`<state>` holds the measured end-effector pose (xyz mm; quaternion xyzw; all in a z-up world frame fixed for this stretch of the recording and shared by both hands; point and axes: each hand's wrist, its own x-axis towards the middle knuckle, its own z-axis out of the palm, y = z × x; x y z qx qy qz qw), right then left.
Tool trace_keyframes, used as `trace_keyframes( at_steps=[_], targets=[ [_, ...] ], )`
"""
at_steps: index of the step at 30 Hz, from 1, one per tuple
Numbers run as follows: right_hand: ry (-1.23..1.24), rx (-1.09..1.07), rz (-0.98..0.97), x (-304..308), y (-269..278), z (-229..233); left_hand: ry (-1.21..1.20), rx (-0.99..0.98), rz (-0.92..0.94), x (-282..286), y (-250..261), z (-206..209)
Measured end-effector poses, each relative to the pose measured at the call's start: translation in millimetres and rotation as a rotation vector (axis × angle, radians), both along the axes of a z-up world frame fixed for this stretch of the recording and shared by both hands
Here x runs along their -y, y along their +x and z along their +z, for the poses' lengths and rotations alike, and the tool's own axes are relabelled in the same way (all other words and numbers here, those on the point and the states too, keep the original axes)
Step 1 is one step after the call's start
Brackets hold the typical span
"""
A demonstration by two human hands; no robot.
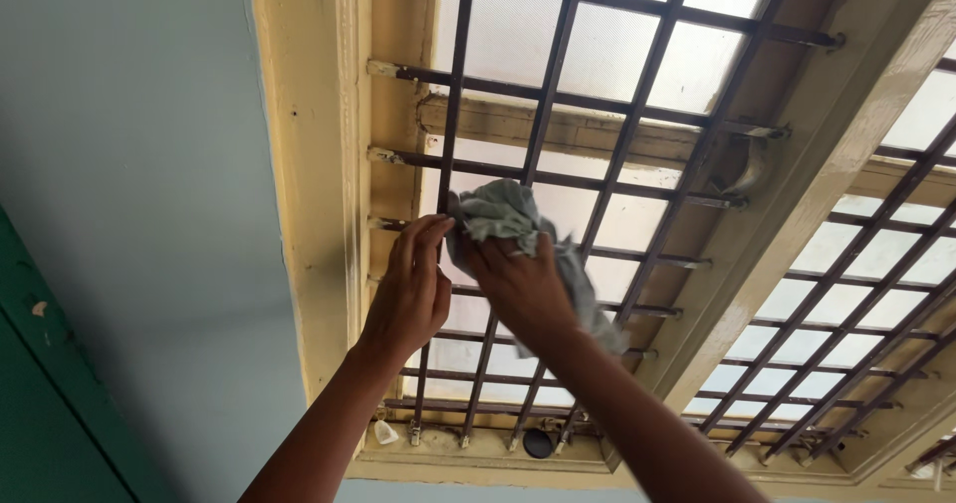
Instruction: The person walks into a room and begins cleaning a window with metal security bars using a cloth. They wipe the bars and the surrounding frame repeatedly.
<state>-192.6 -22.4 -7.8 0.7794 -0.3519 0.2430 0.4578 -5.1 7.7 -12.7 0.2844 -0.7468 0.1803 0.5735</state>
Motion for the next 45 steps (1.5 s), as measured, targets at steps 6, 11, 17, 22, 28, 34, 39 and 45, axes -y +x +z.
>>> trace_keyframes(
  at_steps=[6,11,17,22,28,34,39,45],
  targets=[
    [0.230,0.070,-0.163,-42,-77,-2,0.029,0.045,0.066,1,3,-9],
    [0.197,0.346,-0.087,-54,-123,21,0.055,0.016,0.054,2,-5,-19],
    [0.209,0.106,-0.208,1,-62,0,0.011,0.025,0.138,5,-23,-31],
    [0.101,0.101,-0.102,0,-64,-4,0.060,0.051,0.142,8,-27,-38],
    [0.283,0.120,-0.235,-52,-114,6,0.033,0.103,0.151,3,-15,-52],
    [0.717,0.264,-0.308,-50,-100,-20,0.199,0.098,0.114,2,-15,-55],
    [0.396,0.114,-0.161,-13,-45,-62,0.148,0.084,0.128,2,-17,-56],
    [0.325,-0.123,-0.282,-10,-74,-68,0.287,0.095,0.107,-2,-11,-57]
  ],
)
